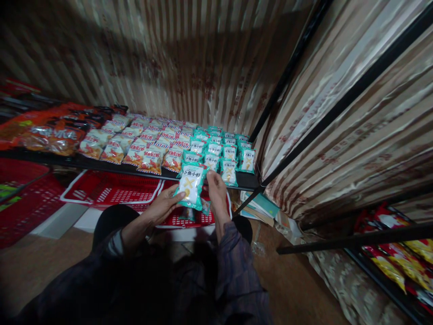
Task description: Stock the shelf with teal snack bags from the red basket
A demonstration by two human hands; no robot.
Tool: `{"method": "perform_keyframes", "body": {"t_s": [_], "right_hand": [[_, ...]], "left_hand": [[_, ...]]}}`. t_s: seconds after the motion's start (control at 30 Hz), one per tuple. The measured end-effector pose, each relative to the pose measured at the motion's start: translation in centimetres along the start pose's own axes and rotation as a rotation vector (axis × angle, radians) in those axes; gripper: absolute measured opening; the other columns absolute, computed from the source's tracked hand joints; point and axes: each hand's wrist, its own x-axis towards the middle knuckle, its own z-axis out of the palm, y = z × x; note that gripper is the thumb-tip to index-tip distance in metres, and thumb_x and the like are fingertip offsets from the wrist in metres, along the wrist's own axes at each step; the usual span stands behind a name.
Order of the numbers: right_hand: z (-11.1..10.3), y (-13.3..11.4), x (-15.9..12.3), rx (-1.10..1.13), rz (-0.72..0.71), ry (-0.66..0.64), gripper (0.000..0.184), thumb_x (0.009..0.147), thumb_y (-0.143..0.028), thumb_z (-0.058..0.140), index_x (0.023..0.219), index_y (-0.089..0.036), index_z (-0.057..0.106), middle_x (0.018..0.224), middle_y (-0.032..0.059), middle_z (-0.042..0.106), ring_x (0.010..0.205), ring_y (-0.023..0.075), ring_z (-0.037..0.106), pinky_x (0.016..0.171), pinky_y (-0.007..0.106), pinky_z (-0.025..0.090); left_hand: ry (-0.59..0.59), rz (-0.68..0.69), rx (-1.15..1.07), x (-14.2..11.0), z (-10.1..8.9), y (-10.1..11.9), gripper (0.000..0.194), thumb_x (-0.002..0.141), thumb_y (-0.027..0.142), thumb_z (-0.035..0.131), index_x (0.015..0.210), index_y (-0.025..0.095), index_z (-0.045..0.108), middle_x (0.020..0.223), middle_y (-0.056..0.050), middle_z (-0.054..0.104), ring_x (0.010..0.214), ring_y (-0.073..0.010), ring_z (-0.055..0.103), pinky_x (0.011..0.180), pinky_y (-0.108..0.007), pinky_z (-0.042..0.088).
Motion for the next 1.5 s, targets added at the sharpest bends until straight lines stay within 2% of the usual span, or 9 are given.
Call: {"method": "perform_keyframes", "body": {"t_s": [0.13, 0.33, 0.43, 0.6, 0.77, 1.03, 1.17, 1.33, 1.5], "right_hand": [[-0.5, 1.2, -1.7, 0.002, 0.055, -0.057, 0.051, 0.064, -0.061, 0.074, 0.094, -0.019, 0.071, 0.094, 0.0042, 0.073, 0.084, 0.0169, 0.066, 0.070, 0.027, 0.052], [-0.5, 2.3, -3.5, 0.022, 0.120, -0.158, 0.050, 0.061, -0.048, 0.082, 0.100, -0.020, 0.070, 0.098, 0.0033, 0.074, 0.078, 0.0150, 0.066, 0.067, 0.026, 0.053], [-0.2, 2.4, -3.6, 0.057, 0.081, -0.125, 0.046, 0.061, -0.043, 0.082, 0.099, -0.019, 0.071, 0.101, 0.0044, 0.074, 0.081, 0.0155, 0.067, 0.071, 0.028, 0.055], [-0.2, 2.7, -3.1, 0.157, 0.068, -0.060, 0.046, 0.059, -0.039, 0.084, 0.098, -0.019, 0.071, 0.100, 0.0042, 0.074, 0.085, 0.0167, 0.068, 0.076, 0.031, 0.056], [-0.4, 2.8, -2.6, 0.159, 0.122, -0.056, 0.047, 0.057, -0.036, 0.085, 0.098, -0.019, 0.070, 0.098, 0.0032, 0.074, 0.074, 0.0140, 0.067, 0.067, 0.028, 0.054], [-0.6, 2.1, -2.6, 0.148, 0.082, -0.059, 0.044, 0.059, -0.038, 0.083, 0.098, -0.020, 0.072, 0.095, 0.0025, 0.075, 0.076, 0.0146, 0.066, 0.063, 0.025, 0.053], [-0.9, 2.9, -3.0, 0.162, 0.090, -0.086, 0.048, 0.062, -0.040, 0.082, 0.105, -0.020, 0.070, 0.095, 0.0029, 0.075, 0.076, 0.0159, 0.068, 0.069, 0.029, 0.055], [-1.0, 3.9, -3.4, 0.182, 0.120, -0.073, 0.050, 0.062, -0.038, 0.082, 0.107, -0.020, 0.069, 0.094, 0.0032, 0.075, 0.073, 0.0153, 0.068, 0.066, 0.028, 0.055], [-1.1, 4.0, -3.4, 0.180, 0.120, -0.071, 0.052, 0.063, -0.038, 0.082, 0.110, -0.021, 0.068, 0.097, 0.0039, 0.075, 0.073, 0.0148, 0.068, 0.067, 0.029, 0.055]], "left_hand": [[0.085, 0.046, -0.012, 0.6, 0.5, 0.5, 0.058, 0.057, 0.039, 0.087, 0.106, 0.017, 0.065, 0.105, -0.007, 0.072, 0.089, -0.0192, 0.068, 0.077, -0.030, 0.054], [0.159, 0.084, 0.023, 1.3, 1.1, 0.5, 0.055, 0.060, 0.043, 0.084, 0.104, 0.017, 0.065, 0.102, -0.007, 0.072, 0.086, -0.0189, 0.068, 0.074, -0.029, 0.053], [0.150, 0.072, 0.038, 1.3, 1.5, 0.6, 0.053, 0.061, 0.045, 0.083, 0.103, 0.016, 0.066, 0.103, -0.008, 0.072, 0.089, -0.0200, 0.068, 0.076, -0.031, 0.053], [0.055, 0.039, 0.013, 1.0, 1.5, 1.3, 0.049, 0.063, 0.042, 0.082, 0.103, 0.018, 0.068, 0.108, -0.008, 0.071, 0.097, -0.0212, 0.066, 0.083, -0.031, 0.052], [0.023, 0.025, 0.018, 1.0, 1.1, 1.9, 0.045, 0.062, 0.033, 0.083, 0.101, 0.016, 0.070, 0.105, -0.008, 0.073, 0.096, -0.0221, 0.066, 0.083, -0.029, 0.051], [0.027, 0.065, 0.033, 0.9, 1.5, 2.3, 0.044, 0.064, 0.037, 0.080, 0.101, 0.017, 0.071, 0.103, -0.009, 0.073, 0.096, -0.0251, 0.067, 0.079, -0.031, 0.052], [0.079, 0.083, 0.023, 0.7, 1.9, 1.6, 0.049, 0.062, 0.036, 0.081, 0.104, 0.015, 0.070, 0.100, -0.009, 0.074, 0.094, -0.0253, 0.068, 0.080, -0.033, 0.052], [0.146, 0.105, -0.012, 0.6, 2.0, 0.3, 0.054, 0.057, 0.037, 0.083, 0.103, 0.013, 0.070, 0.094, -0.008, 0.075, 0.092, -0.0249, 0.068, 0.082, -0.034, 0.052], [0.145, 0.118, -0.028, 0.5, 2.0, 0.2, 0.056, 0.062, 0.040, 0.081, 0.109, 0.014, 0.068, 0.101, -0.009, 0.074, 0.094, -0.0246, 0.068, 0.083, -0.034, 0.052]]}}
